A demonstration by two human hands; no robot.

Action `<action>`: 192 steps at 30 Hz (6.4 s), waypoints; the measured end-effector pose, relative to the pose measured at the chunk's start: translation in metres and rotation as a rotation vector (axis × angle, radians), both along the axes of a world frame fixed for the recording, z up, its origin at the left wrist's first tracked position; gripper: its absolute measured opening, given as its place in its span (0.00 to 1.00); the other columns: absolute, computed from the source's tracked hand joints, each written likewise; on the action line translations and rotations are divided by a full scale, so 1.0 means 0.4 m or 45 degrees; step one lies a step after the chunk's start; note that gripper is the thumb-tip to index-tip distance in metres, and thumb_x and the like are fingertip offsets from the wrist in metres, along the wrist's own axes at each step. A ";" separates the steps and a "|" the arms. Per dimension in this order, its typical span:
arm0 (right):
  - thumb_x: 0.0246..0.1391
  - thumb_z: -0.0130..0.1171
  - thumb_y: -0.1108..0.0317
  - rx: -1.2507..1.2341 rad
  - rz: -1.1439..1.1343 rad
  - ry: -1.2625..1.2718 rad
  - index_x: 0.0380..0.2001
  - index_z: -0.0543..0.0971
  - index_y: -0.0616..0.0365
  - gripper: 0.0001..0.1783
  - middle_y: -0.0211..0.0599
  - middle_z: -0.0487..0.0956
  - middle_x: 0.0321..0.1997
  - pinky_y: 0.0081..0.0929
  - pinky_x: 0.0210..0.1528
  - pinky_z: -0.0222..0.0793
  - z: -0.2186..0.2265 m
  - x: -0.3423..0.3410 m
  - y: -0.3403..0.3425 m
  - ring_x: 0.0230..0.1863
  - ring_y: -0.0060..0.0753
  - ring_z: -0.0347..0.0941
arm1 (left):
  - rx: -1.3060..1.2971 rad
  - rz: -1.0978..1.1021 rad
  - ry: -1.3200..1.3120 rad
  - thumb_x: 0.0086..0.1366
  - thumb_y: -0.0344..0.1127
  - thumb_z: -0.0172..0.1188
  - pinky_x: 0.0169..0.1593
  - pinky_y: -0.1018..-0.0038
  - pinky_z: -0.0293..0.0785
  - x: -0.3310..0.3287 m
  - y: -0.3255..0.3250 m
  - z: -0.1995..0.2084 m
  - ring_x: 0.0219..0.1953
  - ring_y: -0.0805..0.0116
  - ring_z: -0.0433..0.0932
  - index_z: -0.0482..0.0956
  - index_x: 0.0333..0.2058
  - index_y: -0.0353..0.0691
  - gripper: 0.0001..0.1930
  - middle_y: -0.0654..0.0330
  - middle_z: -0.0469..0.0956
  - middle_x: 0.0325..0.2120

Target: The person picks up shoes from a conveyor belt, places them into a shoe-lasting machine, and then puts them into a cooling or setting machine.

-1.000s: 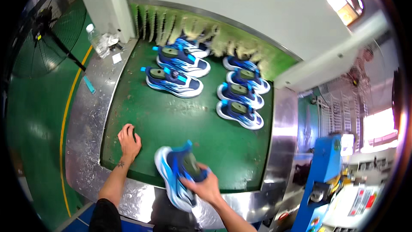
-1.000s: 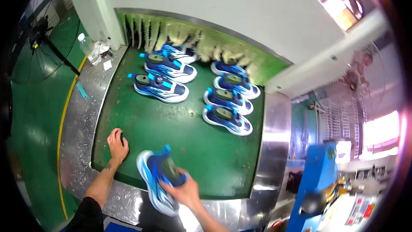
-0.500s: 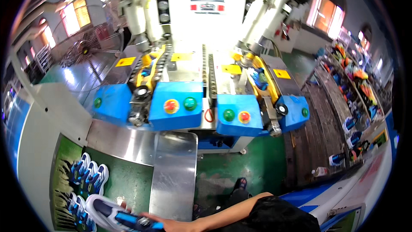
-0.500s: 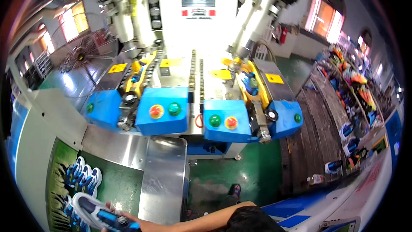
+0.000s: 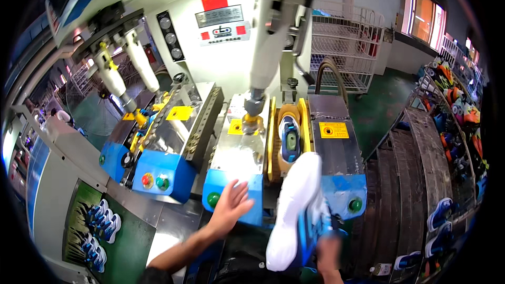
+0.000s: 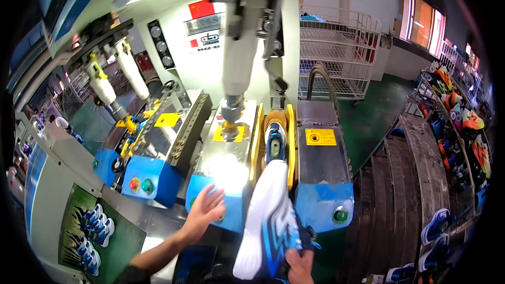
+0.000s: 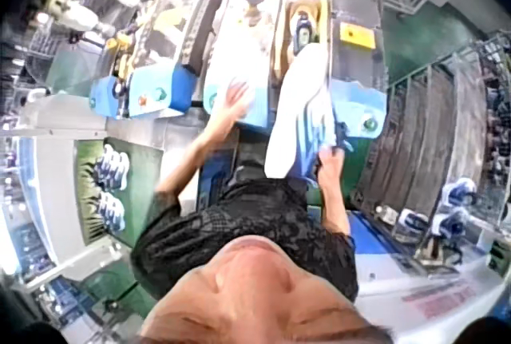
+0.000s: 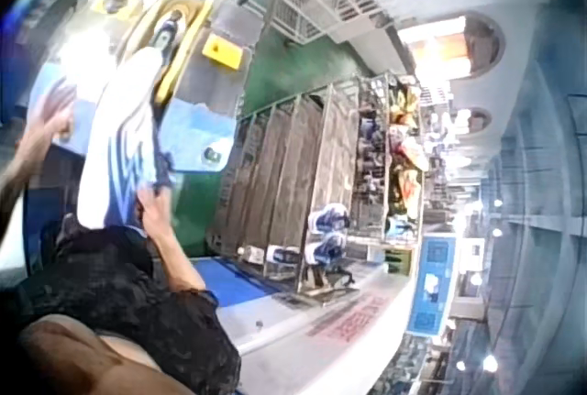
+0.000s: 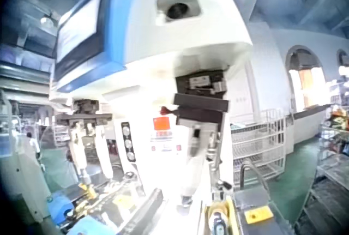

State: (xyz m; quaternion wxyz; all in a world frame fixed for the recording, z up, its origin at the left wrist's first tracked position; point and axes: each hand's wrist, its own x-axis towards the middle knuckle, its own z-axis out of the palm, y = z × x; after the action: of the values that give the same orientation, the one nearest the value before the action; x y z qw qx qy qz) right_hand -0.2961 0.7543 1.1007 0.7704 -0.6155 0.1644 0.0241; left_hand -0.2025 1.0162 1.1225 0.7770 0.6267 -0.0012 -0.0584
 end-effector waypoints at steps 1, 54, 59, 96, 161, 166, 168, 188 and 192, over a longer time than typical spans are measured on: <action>0.60 0.56 0.59 -0.003 -0.054 0.001 0.54 0.71 0.62 0.23 0.30 0.76 0.41 0.27 0.43 0.69 -0.006 0.023 -0.037 0.40 0.25 0.71 | 0.295 -0.021 0.112 0.63 0.31 0.63 0.63 0.65 0.65 0.114 -0.047 -0.016 0.63 0.56 0.65 0.45 0.67 0.34 0.41 0.42 0.62 0.62; 0.48 0.63 0.67 -1.121 0.495 -0.983 0.54 0.70 0.66 0.29 0.58 0.71 0.56 0.45 0.59 0.67 -0.003 0.528 0.551 0.57 0.58 0.69 | -0.495 0.991 1.128 0.63 0.34 0.61 0.42 0.63 0.81 -0.451 0.490 -0.347 0.39 0.59 0.81 0.73 0.52 0.32 0.21 0.51 0.79 0.40; 0.55 0.57 0.56 -1.802 0.926 -1.180 0.56 0.69 0.65 0.30 0.58 0.65 0.63 0.62 0.69 0.44 -0.176 0.475 0.771 0.68 0.56 0.57 | -0.517 0.823 1.153 0.64 0.35 0.59 0.45 0.62 0.80 -0.431 0.501 -0.361 0.40 0.56 0.81 0.74 0.51 0.32 0.19 0.52 0.80 0.38; 0.37 0.76 0.52 -1.274 2.536 -1.705 0.60 0.64 0.64 0.50 0.55 0.72 0.56 0.41 0.58 0.68 -0.364 -0.311 2.565 0.57 0.56 0.70 | 1.653 1.890 1.150 0.63 0.32 0.55 0.70 0.53 0.48 -1.597 1.608 -0.912 0.67 0.43 0.56 0.60 0.63 0.29 0.31 0.45 0.58 0.66; 0.67 0.46 0.59 -0.063 0.936 0.432 0.50 0.73 0.57 0.17 0.43 0.81 0.45 0.44 0.53 0.75 0.074 0.885 1.568 0.46 0.43 0.80 | -0.681 1.060 -0.262 0.71 0.51 0.45 0.65 0.53 0.63 -0.188 1.555 -0.251 0.62 0.50 0.68 0.56 0.67 0.40 0.32 0.48 0.64 0.63; 0.52 0.62 0.59 -1.269 0.245 -0.308 0.54 0.57 0.75 0.38 0.70 0.66 0.52 0.50 0.56 0.66 -0.199 1.002 1.787 0.52 0.67 0.68 | -0.382 1.556 -0.001 0.71 0.46 0.45 0.64 0.55 0.64 -0.464 1.560 -0.343 0.60 0.50 0.68 0.60 0.65 0.37 0.28 0.49 0.65 0.62; 0.51 0.63 0.58 -1.331 0.262 -0.415 0.55 0.55 0.77 0.41 0.72 0.64 0.54 0.50 0.58 0.63 -0.257 0.996 1.822 0.53 0.70 0.66 | -0.254 1.788 0.132 0.72 0.38 0.46 0.65 0.57 0.62 -0.474 1.455 -0.249 0.60 0.52 0.68 0.63 0.62 0.31 0.24 0.47 0.67 0.60; 0.50 0.66 0.53 -1.850 1.219 -1.161 0.64 0.60 0.68 0.45 0.60 0.58 0.70 0.54 0.68 0.52 0.023 0.368 1.240 0.69 0.64 0.55 | -0.910 1.468 -0.054 0.70 0.39 0.48 0.64 0.55 0.65 -0.559 1.183 -0.164 0.60 0.54 0.70 0.59 0.65 0.39 0.27 0.53 0.68 0.60; 0.49 0.67 0.51 -2.068 1.468 -1.093 0.64 0.61 0.68 0.46 0.62 0.55 0.71 0.55 0.69 0.50 -0.019 0.296 1.115 0.70 0.63 0.52 | -0.993 1.532 -0.075 0.71 0.38 0.47 0.65 0.58 0.64 -0.608 1.081 -0.189 0.61 0.54 0.68 0.58 0.66 0.36 0.27 0.53 0.67 0.61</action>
State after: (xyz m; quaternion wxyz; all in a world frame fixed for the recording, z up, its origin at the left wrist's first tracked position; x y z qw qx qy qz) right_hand -0.1778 1.2005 1.0930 -0.0011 -0.8834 -0.4660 0.0491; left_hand -0.4458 1.4488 1.0471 0.8415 0.1968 0.3029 0.4017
